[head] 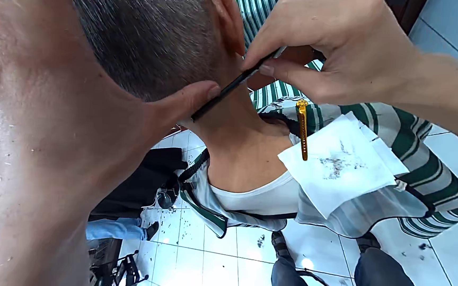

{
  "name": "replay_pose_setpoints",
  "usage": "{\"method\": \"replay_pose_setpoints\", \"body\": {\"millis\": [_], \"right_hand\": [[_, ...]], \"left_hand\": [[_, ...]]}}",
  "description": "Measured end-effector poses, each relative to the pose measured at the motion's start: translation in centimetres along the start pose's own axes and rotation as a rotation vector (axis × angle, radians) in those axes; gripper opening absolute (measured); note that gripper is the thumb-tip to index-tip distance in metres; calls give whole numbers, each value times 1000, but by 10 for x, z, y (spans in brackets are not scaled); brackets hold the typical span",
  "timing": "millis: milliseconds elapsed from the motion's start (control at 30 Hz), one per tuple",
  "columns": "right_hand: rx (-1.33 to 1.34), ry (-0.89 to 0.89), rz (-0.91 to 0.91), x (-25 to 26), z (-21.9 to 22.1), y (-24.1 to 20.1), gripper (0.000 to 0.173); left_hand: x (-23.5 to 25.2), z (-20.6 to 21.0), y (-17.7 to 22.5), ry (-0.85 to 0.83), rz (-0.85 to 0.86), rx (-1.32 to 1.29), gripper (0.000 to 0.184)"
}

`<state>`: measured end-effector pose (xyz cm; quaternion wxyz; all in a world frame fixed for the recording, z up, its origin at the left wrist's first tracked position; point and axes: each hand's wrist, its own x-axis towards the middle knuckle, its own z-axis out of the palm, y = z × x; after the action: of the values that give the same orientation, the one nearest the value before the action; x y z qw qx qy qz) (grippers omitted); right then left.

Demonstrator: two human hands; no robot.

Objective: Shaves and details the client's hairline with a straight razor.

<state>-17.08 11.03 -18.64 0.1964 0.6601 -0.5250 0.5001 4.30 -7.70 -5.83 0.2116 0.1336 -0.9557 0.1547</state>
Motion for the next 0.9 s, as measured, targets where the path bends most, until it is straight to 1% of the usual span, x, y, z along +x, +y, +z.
{"method": "replay_pose_setpoints", "body": {"millis": [100,233,333,433,567,633,900], "right_hand": [[-22,0,-12,2,2,2,21],[3,-1,-26,3,6,6,20],[13,2,-38,3,6,7,20],[12,17,-40,2,8,7,20],[-4,29,-41,2,9,6,21],[-10,34,-44,2,10,7,21],[-10,28,-44,3,10,6,22]], "left_hand": [[-1,0,1,-25,4,-16,54],[2,4,-2,-38,13,-12,54],[2,4,-2,-29,24,19,64],[1,6,-3,-30,23,17,61],[0,6,-3,-14,18,7,65],[1,7,-4,-5,35,1,62],[0,11,-4,54,57,-32,63]]}}
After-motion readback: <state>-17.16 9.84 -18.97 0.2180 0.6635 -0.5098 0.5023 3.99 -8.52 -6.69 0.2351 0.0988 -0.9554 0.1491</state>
